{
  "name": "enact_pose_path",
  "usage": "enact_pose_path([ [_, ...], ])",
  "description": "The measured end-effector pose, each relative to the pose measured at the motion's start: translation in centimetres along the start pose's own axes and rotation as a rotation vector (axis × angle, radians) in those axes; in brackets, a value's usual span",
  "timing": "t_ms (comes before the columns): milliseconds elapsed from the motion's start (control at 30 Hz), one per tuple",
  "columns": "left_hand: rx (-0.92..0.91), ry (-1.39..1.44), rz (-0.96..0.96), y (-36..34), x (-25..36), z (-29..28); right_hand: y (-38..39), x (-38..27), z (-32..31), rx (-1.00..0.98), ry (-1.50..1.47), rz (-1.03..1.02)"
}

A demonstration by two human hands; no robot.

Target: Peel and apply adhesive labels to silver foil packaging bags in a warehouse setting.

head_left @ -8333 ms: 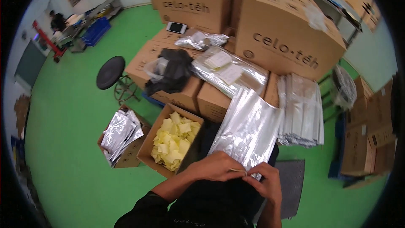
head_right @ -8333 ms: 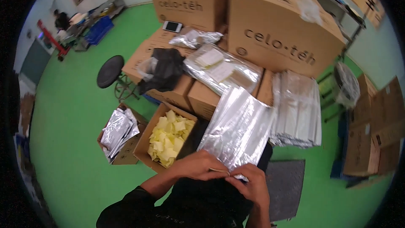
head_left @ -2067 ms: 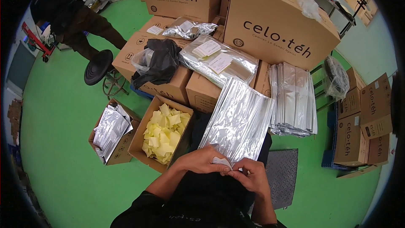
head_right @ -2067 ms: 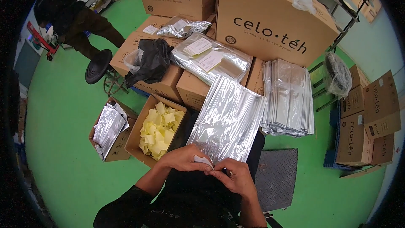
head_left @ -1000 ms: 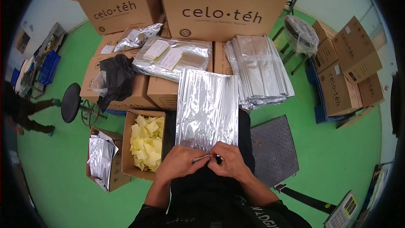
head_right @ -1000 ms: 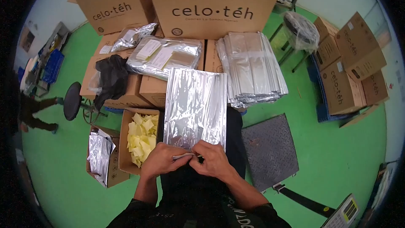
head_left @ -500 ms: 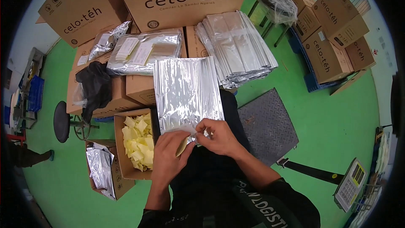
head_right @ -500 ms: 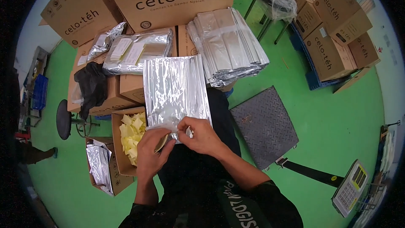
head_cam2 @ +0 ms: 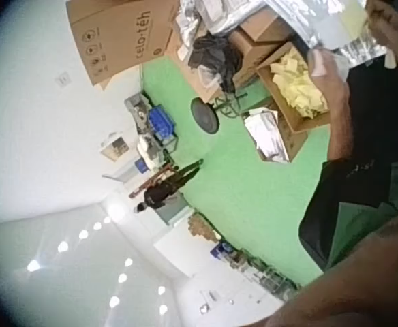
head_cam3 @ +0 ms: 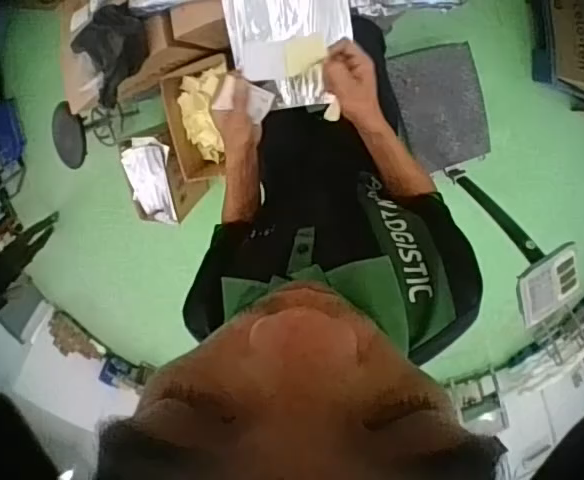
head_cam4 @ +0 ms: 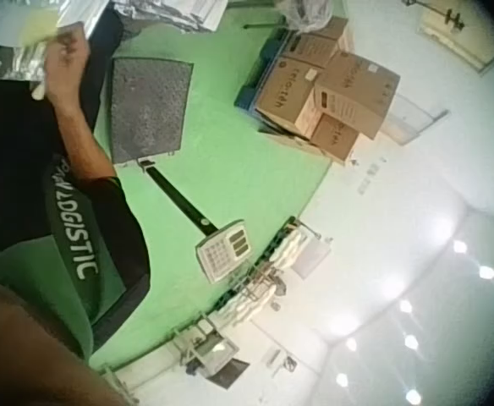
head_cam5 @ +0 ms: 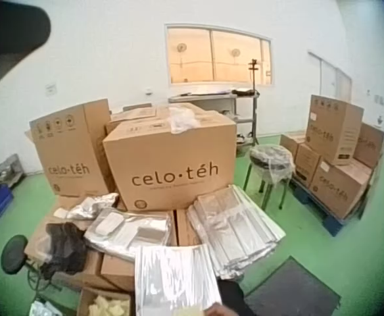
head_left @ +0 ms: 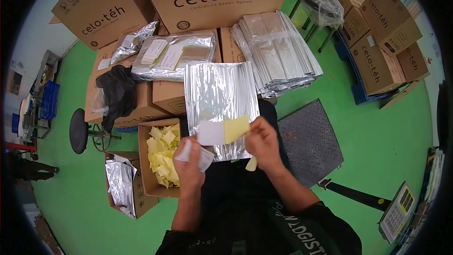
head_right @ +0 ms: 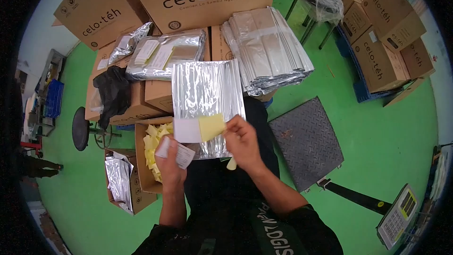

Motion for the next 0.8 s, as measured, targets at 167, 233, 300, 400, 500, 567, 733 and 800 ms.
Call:
enact_pose_path([
  [167,0.333,0.033,0.291,-1.9,2.8,-0.4,-3.2,-0.8,-4.0,0.218,-0.193,0.035],
  [233,0.191,-0.482,0.748,-1.4,4.4,3.6,-3.6,-2.4,-6.1,0.561,-0.15,-0.106],
  [300,0.028,-0.847,0.929,-1.3,2.8,7.8,-3.5,-3.3,-7.2,0.493,-0.214,-0.101],
  [400,-0.142,-1.23,0.889,-2.5,-4.5,10.4,-3.0,-4.1,-6.9,0.355,-0.278,-0.107],
  [500,-0.151,-1.426,0.925,-3.4,-9.9,9.6,-2.8,-4.2,-7.9,0.523,-0.132,-0.19],
  [567,-0.332,-1.285,0.795,-3.6,-9.3,9.4,-2.7,-4.5,-8.7,0.518,-0.111,-0.194],
  [733,-0.665,-0.924,0.397,-2.8,-4.6,6.8,-3.2,-3.3,-9.6,0.527,-0.107,-0.133],
  [800,-0.722,-0.825,0.254,-2.9,-3.7,5.9,-3.0,-3.2,-8.2,0.494,-0.087,-0.111],
])
Point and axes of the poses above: each hand's wrist, its own y-axis away from the middle knuckle, its own z-axis out of the palm, x = y × z, the point moved 6 cm from there along -y, towards the middle knuckle, and after that the axes turned 15 degrees about x, right-handed, at the moved point
